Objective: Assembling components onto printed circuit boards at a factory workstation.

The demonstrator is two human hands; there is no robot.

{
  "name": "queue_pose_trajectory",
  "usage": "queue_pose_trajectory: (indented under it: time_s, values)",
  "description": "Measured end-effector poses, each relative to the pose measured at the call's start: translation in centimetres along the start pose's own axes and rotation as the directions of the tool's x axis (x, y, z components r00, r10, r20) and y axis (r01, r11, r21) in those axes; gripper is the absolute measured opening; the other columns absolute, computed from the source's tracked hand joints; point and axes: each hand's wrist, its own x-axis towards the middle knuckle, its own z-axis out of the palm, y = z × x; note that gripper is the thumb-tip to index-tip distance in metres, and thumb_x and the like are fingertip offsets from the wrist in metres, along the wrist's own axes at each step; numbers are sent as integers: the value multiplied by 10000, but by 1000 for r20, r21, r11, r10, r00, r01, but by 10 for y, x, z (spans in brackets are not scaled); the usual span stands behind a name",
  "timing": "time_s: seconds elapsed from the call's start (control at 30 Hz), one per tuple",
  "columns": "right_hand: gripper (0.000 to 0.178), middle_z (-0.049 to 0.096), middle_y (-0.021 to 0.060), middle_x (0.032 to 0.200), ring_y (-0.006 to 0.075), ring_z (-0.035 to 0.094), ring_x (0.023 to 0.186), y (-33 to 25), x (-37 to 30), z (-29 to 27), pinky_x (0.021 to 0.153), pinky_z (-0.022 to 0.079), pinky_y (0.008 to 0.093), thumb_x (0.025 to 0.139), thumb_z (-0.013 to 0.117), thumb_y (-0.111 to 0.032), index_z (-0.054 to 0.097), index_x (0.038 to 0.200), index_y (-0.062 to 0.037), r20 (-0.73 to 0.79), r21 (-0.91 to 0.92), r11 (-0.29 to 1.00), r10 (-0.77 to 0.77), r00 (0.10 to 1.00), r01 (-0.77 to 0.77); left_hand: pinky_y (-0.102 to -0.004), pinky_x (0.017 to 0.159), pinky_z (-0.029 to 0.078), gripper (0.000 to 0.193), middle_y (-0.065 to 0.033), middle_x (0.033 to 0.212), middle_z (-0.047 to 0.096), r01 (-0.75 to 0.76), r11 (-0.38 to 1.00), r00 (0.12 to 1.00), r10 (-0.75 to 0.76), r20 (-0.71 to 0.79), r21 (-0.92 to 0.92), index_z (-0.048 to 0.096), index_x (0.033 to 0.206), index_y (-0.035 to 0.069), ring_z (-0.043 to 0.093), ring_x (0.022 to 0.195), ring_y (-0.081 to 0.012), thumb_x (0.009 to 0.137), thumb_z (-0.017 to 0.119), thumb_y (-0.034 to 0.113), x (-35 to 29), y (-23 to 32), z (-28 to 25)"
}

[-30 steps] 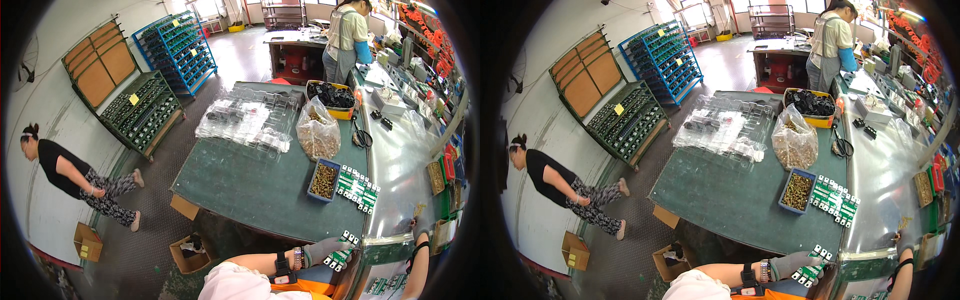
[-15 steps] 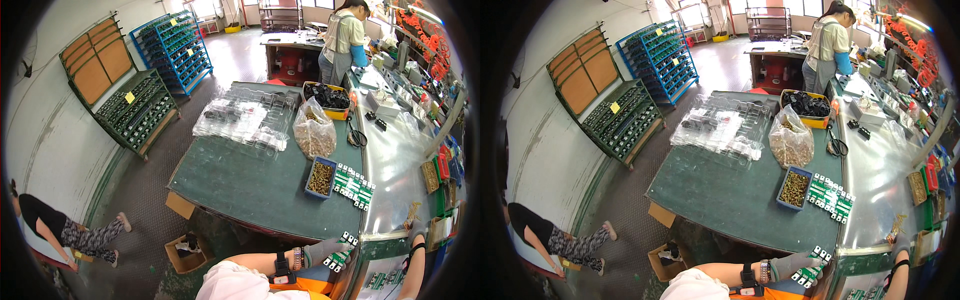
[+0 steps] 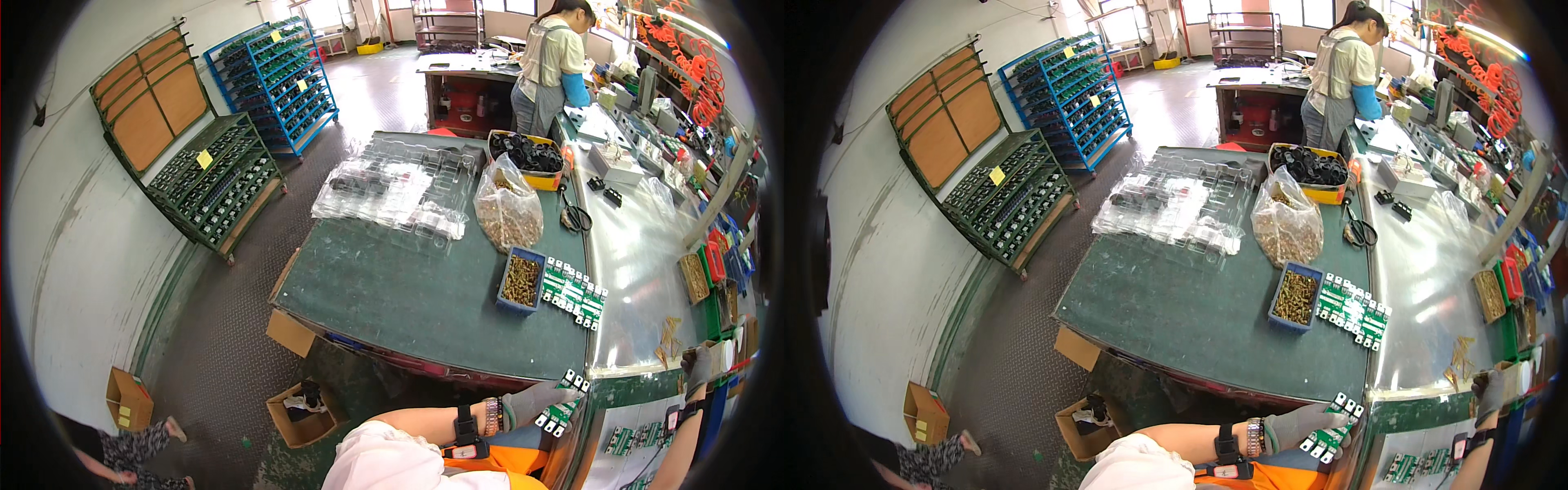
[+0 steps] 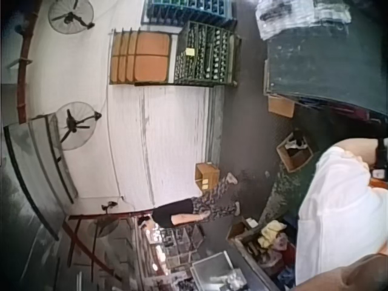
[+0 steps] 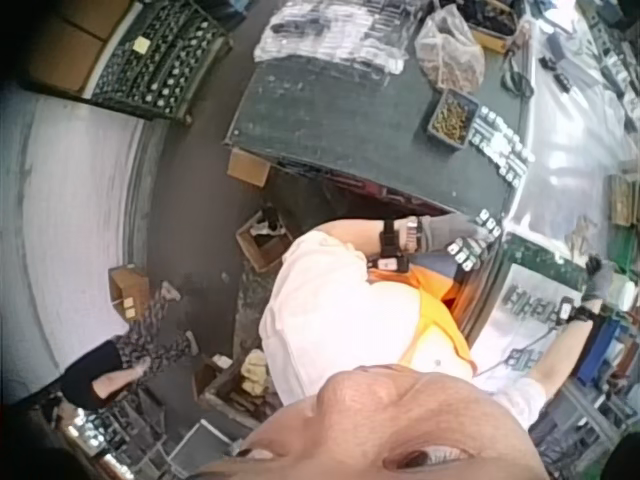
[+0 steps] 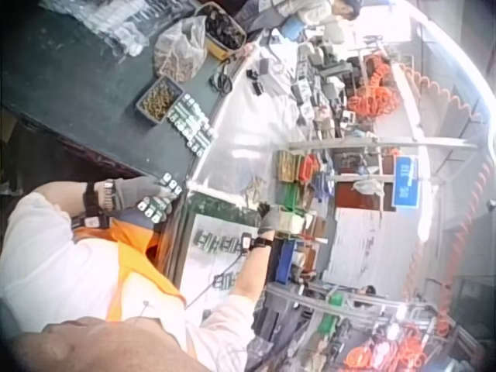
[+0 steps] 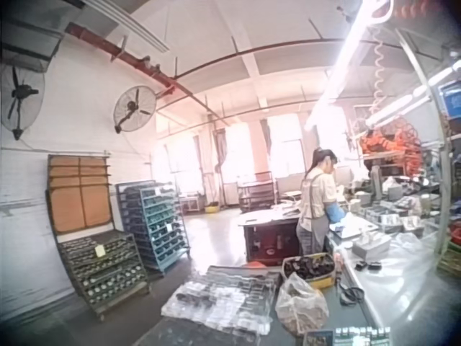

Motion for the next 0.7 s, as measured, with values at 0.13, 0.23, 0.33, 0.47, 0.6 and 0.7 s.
queue_pose_trajectory:
  time_s: [0.13,0.23,0.33,0.47,0.6,0.7]
  values:
    - [73,546,-51,730,52,457,514,-23,-57,9,393,337,193,923,520,-224,542,921,-155,27,574,809,137,990,-127,-307,638,565,208,-83,861,628,-35,994,999,38,31,-101,521,1087,34,639,711,-182,942,535,183,7,-6,-1]
    - [129,530,-57,717,-4,303,435,-56,-133,32,331,193,163,930,530,-239,550,976,-120,256,540,822,44,966,-180,-320,668,567,245,-88,905,631,-87,991,995,91,37,-98,503,1125,25,647,759,-197,946,532,189,19,-11,2]
    - [323,490,-18,739,32,370,471,-83,-221,66,358,262,183,902,548,-180,516,1194,-46,255,390,918,-28,967,-76,-331,757,554,303,-100,1003,623,-229,956,970,239,37,-182,478,1187,14,639,874,-186,944,535,187,30,-17,6]
    - [380,489,44,757,95,448,573,-92,-300,100,474,377,228,841,575,-127,515,1187,17,228,414,895,74,971,-165,-323,886,500,390,-97,1139,590,-357,930,925,365,101,-92,428,1282,16,578,1041,-153,937,538,161,47,-21,16]
    - [360,522,23,871,144,577,703,-79,-352,97,594,529,288,809,615,-33,537,1160,-41,320,533,754,241,916,-384,-321,918,484,408,-103,1199,571,-301,925,926,342,161,-231,404,1318,19,574,1074,-185,946,515,145,56,-34,28]
    - [329,595,93,1173,244,536,1135,-68,-370,101,994,417,419,939,551,-215,536,1219,-43,585,502,727,114,803,-469,-330,933,478,429,-110,1212,566,-295,913,922,350,166,-282,384,1342,19,568,1094,-197,946,510,128,56,-42,35]
